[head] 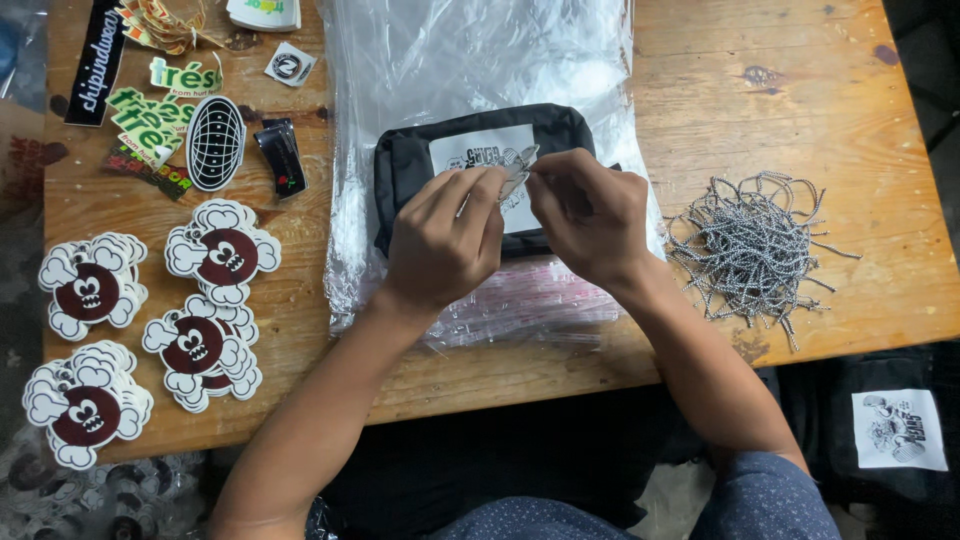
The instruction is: The person assembles keychains by attaching metal chains to cartoon character stickers and then placing each completed keychain into a small black pouch. The person repeats this process for multiple pouches, placing each finished pouch into a clear plastic bag.
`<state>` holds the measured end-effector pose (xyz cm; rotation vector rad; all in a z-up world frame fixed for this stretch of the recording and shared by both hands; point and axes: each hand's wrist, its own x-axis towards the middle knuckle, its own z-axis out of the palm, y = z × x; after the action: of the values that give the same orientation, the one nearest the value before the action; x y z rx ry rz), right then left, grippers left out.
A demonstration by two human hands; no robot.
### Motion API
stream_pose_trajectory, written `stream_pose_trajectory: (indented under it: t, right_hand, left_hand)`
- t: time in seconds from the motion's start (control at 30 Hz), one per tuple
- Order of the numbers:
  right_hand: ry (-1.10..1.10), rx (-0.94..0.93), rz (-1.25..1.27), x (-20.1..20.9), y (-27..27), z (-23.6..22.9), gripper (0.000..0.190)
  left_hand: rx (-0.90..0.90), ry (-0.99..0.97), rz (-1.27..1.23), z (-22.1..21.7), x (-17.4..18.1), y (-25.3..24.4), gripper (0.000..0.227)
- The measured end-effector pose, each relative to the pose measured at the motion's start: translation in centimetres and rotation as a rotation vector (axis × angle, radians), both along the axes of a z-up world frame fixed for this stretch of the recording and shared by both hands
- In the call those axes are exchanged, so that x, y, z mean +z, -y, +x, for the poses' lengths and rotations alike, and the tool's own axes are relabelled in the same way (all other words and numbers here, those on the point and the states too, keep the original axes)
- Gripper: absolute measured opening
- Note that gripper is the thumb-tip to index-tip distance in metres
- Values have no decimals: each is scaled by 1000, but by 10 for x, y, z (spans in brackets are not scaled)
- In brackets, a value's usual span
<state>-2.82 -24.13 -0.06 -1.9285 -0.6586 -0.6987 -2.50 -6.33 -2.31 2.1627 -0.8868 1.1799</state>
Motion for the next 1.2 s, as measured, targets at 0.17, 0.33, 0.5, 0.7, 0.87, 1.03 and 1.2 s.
stream_pose_trajectory:
  t: [0.17, 0.33, 0.5, 0.7, 0.87, 1.03, 1.2]
  right_hand:
    - [-249, 121, -22, 19, -3, -8, 24]
    - [-576, 327, 137, 30, 5, -6, 20]
    - [-721, 450, 552, 6, 19, 7, 13]
    - [-423, 51, 211, 23, 24, 3, 4]
    - [-499, 15, 210, 24, 34, 9, 5]
    - [-509, -298, -364, 8, 54, 27, 10]
    - [-609, -192, -418, -9, 60, 39, 12]
  left_hand:
    - [8, -7, 29, 1, 4, -2, 17]
    - [29, -15, 76, 3, 1, -7, 20]
    - [-6, -1, 114, 2, -4, -8, 30]
    - [-53, -73, 144, -5, 6, -7, 24]
    - [-107, -126, 148, -8, 9, -5, 23]
    - [-51, -352, 85, -5, 22, -22, 47]
    - [602, -1147, 227, -2, 51, -47, 48]
